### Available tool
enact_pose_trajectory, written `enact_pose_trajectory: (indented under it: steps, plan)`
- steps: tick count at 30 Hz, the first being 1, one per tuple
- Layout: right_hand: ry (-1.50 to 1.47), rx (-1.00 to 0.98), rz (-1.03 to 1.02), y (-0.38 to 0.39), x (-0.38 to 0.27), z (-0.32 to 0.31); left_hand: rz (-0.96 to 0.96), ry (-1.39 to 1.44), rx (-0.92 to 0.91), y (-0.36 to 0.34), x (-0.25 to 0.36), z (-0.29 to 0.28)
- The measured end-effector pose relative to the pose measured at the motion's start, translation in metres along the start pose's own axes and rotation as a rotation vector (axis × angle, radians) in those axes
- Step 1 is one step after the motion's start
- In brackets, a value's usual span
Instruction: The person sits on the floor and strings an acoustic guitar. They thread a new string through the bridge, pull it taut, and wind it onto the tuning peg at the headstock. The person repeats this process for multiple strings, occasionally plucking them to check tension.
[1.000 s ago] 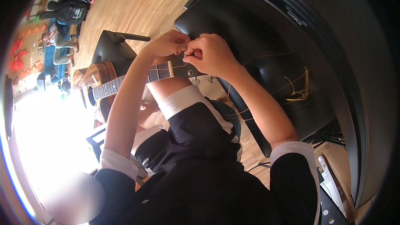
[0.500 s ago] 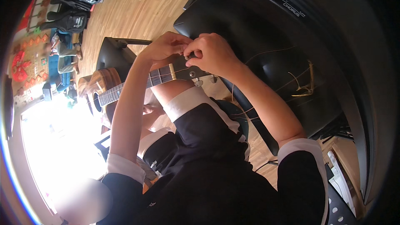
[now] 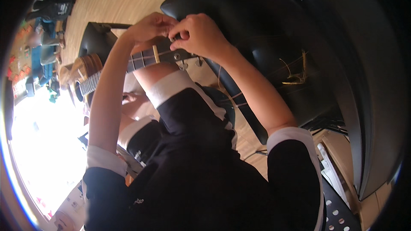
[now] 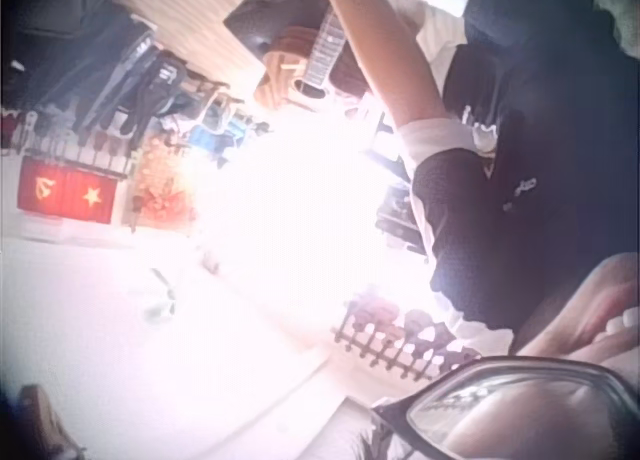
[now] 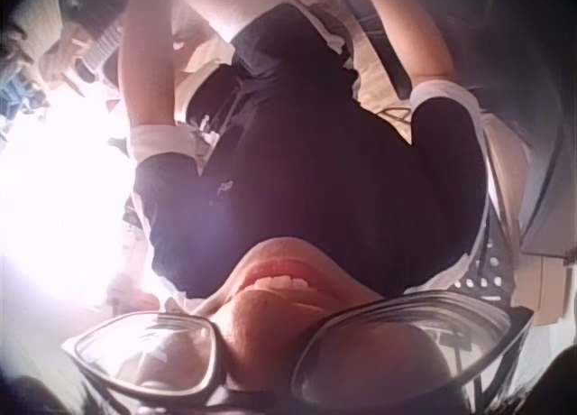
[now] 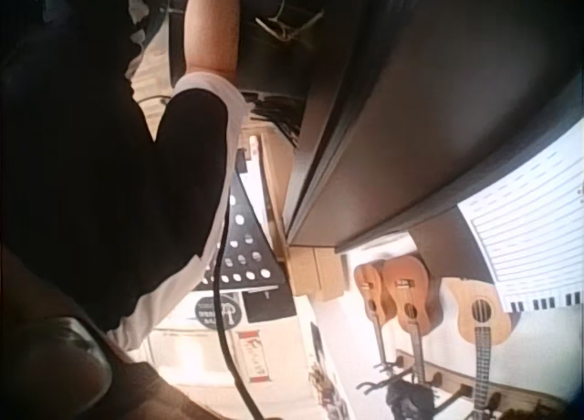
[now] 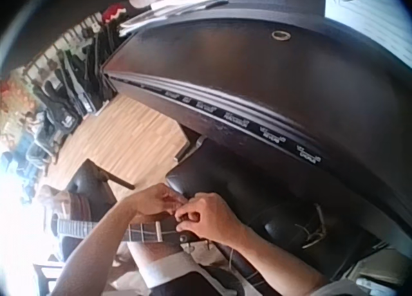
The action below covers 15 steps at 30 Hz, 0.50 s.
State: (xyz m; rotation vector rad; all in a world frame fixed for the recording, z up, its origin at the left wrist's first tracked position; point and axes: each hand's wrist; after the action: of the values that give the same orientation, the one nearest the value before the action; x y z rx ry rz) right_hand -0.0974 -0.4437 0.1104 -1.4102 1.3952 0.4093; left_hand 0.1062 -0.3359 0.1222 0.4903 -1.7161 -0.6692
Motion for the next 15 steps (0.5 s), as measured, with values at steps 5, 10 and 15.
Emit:
enact_pose_trajectory:
  steps: [5, 10, 15]
  plan:
    - [0.05, -0.002, -0.009, 0.002, -0.001, 0.002, -0.231, -0.066, 0.174, -0.007, 0.005, 0.015]
    - [0.046, -0.006, -0.004, 0.004, 0.002, 0.002, 0.025, 0.124, 0.092, 0.002, 0.012, 0.019]
    - [0.03, -0.004, 0.001, 0.001, -0.002, 0.002, 0.006, 0.002, 0.006, -0.004, -0.006, 0.0]
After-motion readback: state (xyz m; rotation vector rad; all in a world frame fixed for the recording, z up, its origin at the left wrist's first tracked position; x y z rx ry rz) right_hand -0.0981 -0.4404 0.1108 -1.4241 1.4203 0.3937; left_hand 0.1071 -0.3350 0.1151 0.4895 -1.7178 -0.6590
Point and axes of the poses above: each hand's wrist, its own y-axis away from the middle knuckle, its own z-axis out of the palm, x = y × z, and after that the axes turned 7 degrees about -z, right-handed
